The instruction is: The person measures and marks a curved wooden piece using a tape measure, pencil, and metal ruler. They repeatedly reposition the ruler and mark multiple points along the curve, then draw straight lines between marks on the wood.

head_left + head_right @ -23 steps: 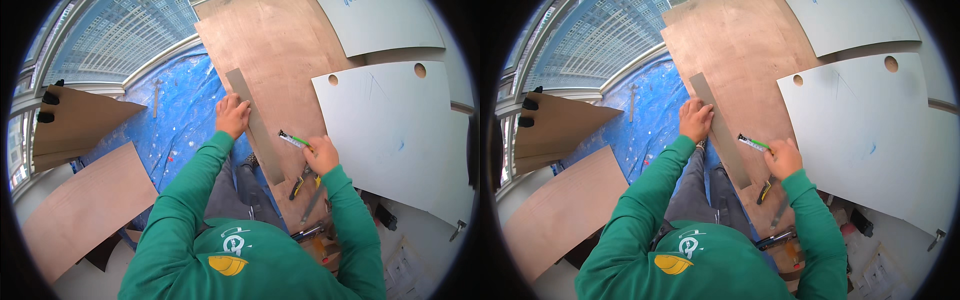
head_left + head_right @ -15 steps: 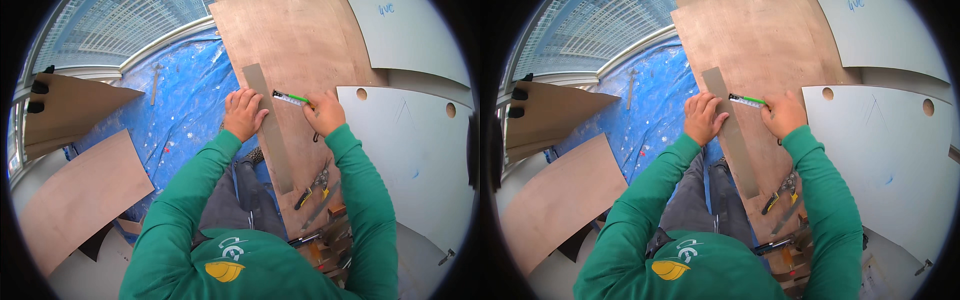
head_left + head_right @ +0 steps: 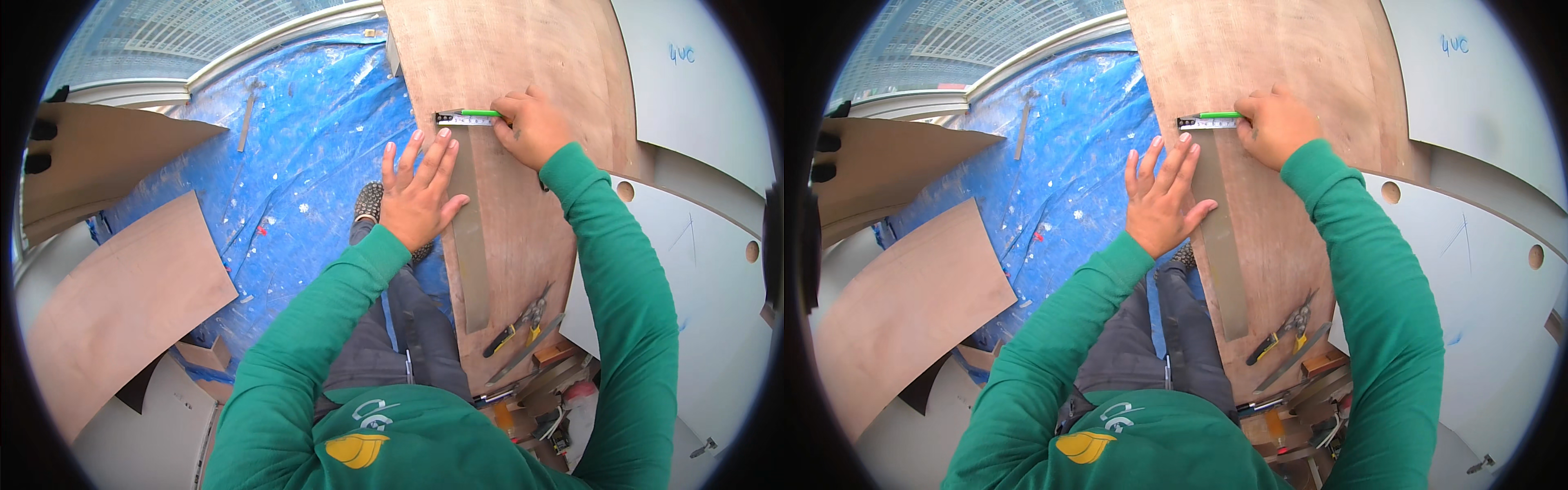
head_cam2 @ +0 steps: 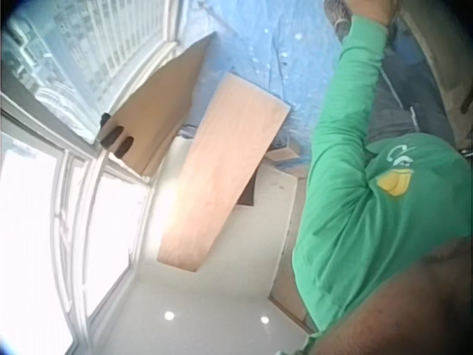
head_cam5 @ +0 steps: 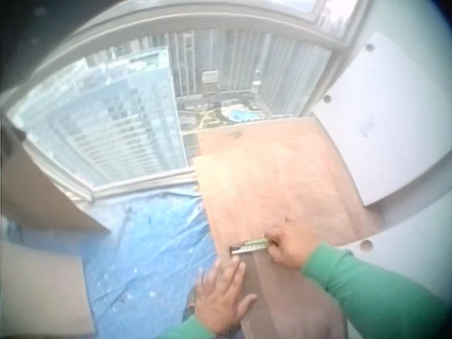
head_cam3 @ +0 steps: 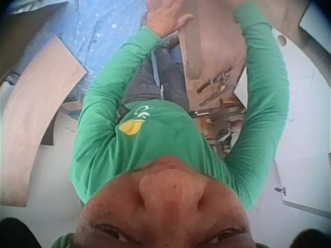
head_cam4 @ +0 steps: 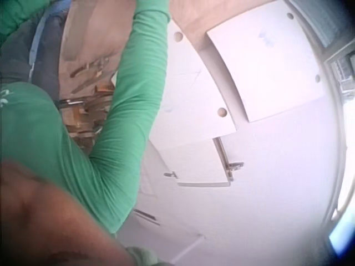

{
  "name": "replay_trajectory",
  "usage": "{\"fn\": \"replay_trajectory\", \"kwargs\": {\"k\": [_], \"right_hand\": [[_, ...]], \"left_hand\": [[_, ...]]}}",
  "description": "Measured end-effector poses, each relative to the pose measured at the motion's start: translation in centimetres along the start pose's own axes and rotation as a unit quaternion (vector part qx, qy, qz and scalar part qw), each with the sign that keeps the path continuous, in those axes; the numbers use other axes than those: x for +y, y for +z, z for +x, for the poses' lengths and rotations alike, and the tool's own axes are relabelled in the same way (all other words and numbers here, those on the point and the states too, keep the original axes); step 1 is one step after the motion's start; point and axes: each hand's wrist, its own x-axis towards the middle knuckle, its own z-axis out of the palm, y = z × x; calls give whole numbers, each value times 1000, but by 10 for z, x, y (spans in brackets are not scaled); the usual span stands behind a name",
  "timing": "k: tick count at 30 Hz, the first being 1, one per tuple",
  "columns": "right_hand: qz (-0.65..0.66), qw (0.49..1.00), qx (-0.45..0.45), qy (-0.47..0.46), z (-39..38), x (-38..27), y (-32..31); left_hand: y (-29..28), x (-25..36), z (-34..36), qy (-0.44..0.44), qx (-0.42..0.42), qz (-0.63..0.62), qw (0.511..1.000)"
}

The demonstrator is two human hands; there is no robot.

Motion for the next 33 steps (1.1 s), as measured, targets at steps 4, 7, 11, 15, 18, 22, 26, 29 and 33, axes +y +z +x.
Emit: {"fn": "replay_trajectory", "kwargs": {"k": [4,7,11,15,18,22,26,29,33], "right_hand": [[-21,999,-10,-28,8,-2,-4],[-32,998,-9,-48,13,-2,-7],[-50,997,-17,-58,19,1,-7],[-24,998,16,-53,16,5,-3],[8,998,30,-48,11,10,-1],[52,996,48,-60,11,17,1],[60,994,58,-74,17,13,4],[64,992,66,-87,23,3,8],[69,992,76,-77,28,-13,13]], "left_hand": [[-7,3,6,-25,-30,8,999],[-10,3,10,-32,-41,20,998],[-11,4,11,-34,-59,39,997],[-11,3,11,-33,-65,50,996],[-11,3,12,-33,-70,51,996],[-10,3,12,-28,-65,51,996],[-10,3,11,-26,-57,46,997],[-11,3,12,-29,-59,39,997],[-12,4,13,-31,-61,35,997]]}}
